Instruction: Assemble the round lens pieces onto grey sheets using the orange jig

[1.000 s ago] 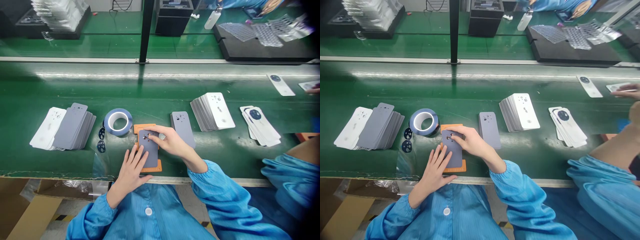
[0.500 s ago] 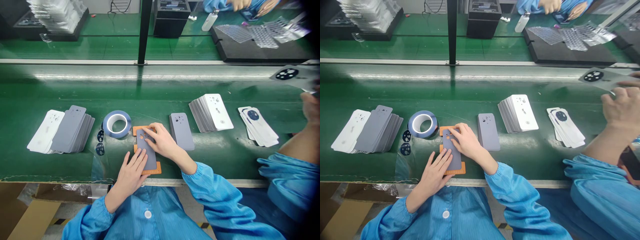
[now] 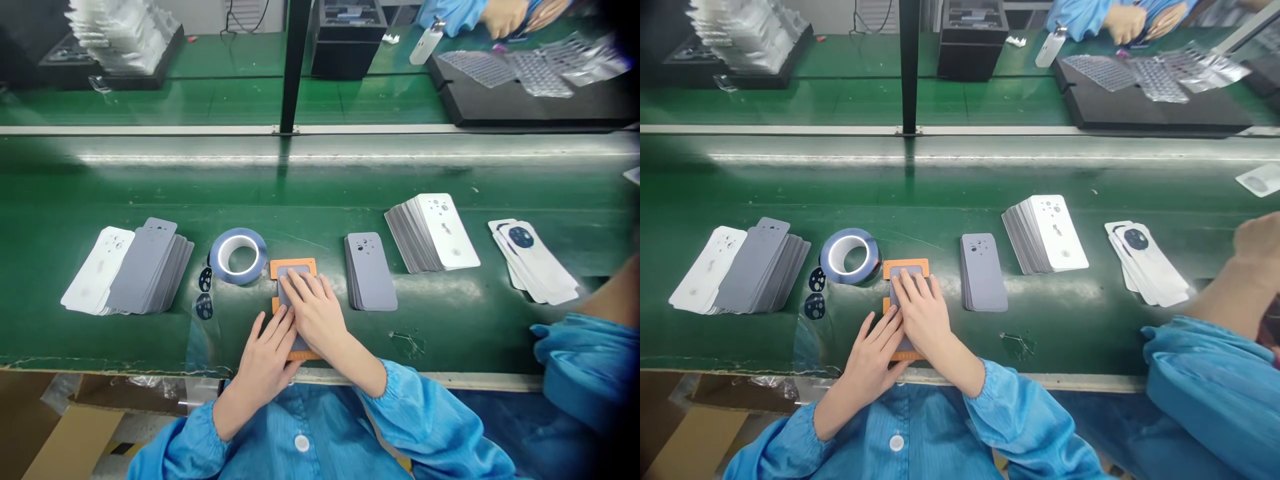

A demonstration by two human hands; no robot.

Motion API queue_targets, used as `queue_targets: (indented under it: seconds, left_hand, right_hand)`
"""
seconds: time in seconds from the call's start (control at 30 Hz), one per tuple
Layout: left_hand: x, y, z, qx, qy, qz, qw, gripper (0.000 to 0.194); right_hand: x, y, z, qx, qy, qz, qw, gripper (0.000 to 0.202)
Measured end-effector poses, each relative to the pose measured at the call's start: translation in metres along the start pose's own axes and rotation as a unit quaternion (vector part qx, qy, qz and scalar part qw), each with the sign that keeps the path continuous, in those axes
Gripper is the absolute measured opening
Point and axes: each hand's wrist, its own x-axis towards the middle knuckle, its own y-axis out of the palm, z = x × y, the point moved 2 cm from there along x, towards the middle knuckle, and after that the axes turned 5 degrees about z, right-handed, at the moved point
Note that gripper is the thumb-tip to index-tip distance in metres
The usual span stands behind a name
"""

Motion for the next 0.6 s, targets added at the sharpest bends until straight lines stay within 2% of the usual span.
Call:
queue_targets:
  seconds: [0.1, 0.17, 0.23, 0.33, 0.43, 0.5, 0.6]
  left_hand:
    - [0.001, -0.005, -0.003, -0.032, -0.010, -0.017, 0.999, 0.067]
    - [0.001, -0.009, -0.004, -0.082, -0.020, -0.032, 0.996, 0.073]
    - [0.001, -0.014, -0.003, -0.166, -0.042, -0.064, 0.983, 0.065]
    - [0.001, -0.020, 0.005, -0.306, -0.106, -0.137, 0.936, 0.043]
    - [0.004, -0.025, 0.017, -0.399, -0.182, -0.188, 0.879, 0.046]
    - [0.008, -0.028, 0.025, -0.454, -0.229, -0.186, 0.841, 0.055]
    - [0.015, -0.032, 0.033, -0.525, -0.274, -0.137, 0.794, 0.064]
  right_hand:
    - [-0.002, -0.004, 0.000, 0.016, -0.001, -0.007, 1.000, 0.045]
    - [-0.009, -0.006, -0.001, 0.034, 0.036, -0.026, 0.998, 0.041]
    - [-0.020, -0.006, -0.003, 0.062, 0.087, -0.048, 0.993, 0.041]
    - [-0.037, -0.012, -0.001, 0.155, 0.102, -0.060, 0.981, 0.045]
    - [-0.050, -0.031, 0.002, 0.301, 0.072, -0.073, 0.948, 0.044]
    - [-0.054, -0.045, 0.005, 0.384, 0.046, -0.062, 0.920, 0.044]
    - [-0.052, -0.054, 0.006, 0.433, 0.035, -0.033, 0.900, 0.043]
